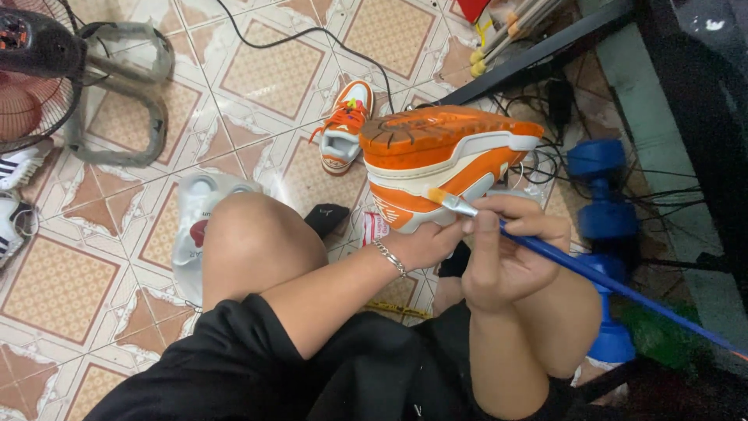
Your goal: Using a small paintbrush to apply white paint to the midsole and heel area of an orange and white sneaker.
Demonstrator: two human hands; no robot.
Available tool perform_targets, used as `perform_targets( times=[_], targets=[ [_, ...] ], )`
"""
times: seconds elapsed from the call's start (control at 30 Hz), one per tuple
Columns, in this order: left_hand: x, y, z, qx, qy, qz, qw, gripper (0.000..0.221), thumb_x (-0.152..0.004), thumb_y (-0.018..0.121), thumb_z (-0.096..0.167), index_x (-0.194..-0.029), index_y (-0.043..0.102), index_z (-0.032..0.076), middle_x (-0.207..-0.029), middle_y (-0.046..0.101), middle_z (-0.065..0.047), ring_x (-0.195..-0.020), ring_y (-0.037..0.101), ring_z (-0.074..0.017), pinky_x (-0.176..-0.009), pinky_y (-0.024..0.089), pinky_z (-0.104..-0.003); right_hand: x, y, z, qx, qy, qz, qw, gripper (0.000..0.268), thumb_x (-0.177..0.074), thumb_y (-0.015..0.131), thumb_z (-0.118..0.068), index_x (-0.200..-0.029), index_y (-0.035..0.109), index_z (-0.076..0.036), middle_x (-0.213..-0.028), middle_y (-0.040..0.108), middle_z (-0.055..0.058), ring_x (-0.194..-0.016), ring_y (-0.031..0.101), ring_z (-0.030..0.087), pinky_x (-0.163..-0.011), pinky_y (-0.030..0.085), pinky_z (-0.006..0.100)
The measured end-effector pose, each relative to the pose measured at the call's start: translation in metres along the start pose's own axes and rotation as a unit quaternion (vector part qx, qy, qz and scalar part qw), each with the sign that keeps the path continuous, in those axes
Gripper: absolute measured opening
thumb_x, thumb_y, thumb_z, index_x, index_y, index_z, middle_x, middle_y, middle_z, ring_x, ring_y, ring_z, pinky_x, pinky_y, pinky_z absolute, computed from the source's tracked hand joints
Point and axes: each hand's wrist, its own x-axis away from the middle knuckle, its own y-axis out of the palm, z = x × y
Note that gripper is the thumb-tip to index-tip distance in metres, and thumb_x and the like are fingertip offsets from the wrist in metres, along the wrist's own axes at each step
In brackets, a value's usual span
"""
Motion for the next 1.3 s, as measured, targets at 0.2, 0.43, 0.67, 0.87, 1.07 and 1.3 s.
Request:
perform_targets(
  times=[0.2, 0.43, 0.67, 0.87, 1.07, 1.3],
  targets=[
    [-0.010, -0.023, 0.016, -0.243, 0.167, -0.163, 0.942, 0.059, -0.135, 0.060, 0.016, -0.186, 0.048, -0.010, -0.179, 0.068, -0.010, -0.172, 0.050, -0.0043, -0.155, 0.024, -0.030, -0.004, 0.003, 0.000, 0.032, 0.006, -0.005, 0.999, 0.041, -0.117, 0.082, 0.010, -0.112, 0.044, -0.004, -0.109, 0.080, 0.039, -0.066, 0.079, 0.026, -0.058, 0.065, 0.036],
    [0.001, 0.001, 0.018, -0.188, 0.062, -0.004, 0.980, 0.047, -0.125, 0.057, 0.040, -0.151, 0.079, 0.008, -0.151, 0.085, -0.013, -0.129, 0.083, -0.0334, -0.110, 0.065, -0.045, -0.002, 0.014, -0.019, 0.065, -0.029, -0.013, 0.997, 0.047, -0.114, 0.085, 0.016, -0.104, 0.043, -0.003, -0.105, 0.079, 0.035, -0.065, 0.077, 0.024, -0.064, 0.060, 0.029],
    [-0.012, -0.014, 0.077, -0.185, 0.123, 0.004, 0.975, 0.041, -0.126, 0.057, 0.027, -0.154, 0.077, 0.005, -0.160, 0.083, -0.015, -0.146, 0.082, -0.0361, -0.124, 0.064, -0.046, -0.011, 0.009, -0.019, 0.084, -0.054, -0.002, 0.995, 0.044, -0.120, 0.082, 0.014, -0.106, 0.044, -0.003, -0.108, 0.076, 0.035, -0.068, 0.073, 0.024, -0.069, 0.059, 0.032],
    [0.005, 0.004, 0.017, -0.156, 0.003, -0.051, 0.986, 0.047, -0.128, 0.050, 0.041, -0.138, 0.083, 0.009, -0.114, 0.092, -0.005, -0.089, 0.085, -0.0208, -0.075, 0.066, -0.034, -0.009, 0.019, -0.022, 0.074, -0.045, -0.017, 0.996, 0.046, -0.114, 0.085, 0.019, -0.100, 0.044, 0.002, -0.103, 0.078, 0.038, -0.063, 0.076, 0.028, -0.063, 0.061, 0.034],
    [0.007, 0.004, -0.017, 0.265, 0.087, -0.087, 0.956, 0.028, -0.132, 0.066, 0.005, -0.154, 0.075, -0.008, -0.154, 0.082, -0.011, -0.139, 0.068, -0.0065, -0.135, 0.060, -0.037, 0.000, 0.014, -0.026, 0.093, -0.066, -0.013, 0.993, 0.051, -0.108, 0.089, 0.020, -0.098, 0.044, 0.000, -0.102, 0.080, 0.033, -0.065, 0.076, 0.023, -0.067, 0.057, 0.027],
    [-0.004, -0.017, 0.072, -0.113, 0.109, -0.009, 0.988, 0.029, -0.125, 0.059, 0.023, -0.131, 0.079, 0.004, -0.127, 0.087, -0.013, -0.112, 0.085, -0.0322, -0.097, 0.067, -0.043, -0.006, 0.012, -0.022, 0.089, -0.067, 0.008, 0.994, 0.042, -0.118, 0.083, 0.015, -0.106, 0.046, -0.001, -0.107, 0.079, 0.034, -0.072, 0.075, 0.026, -0.072, 0.057, 0.030]
  ],
)
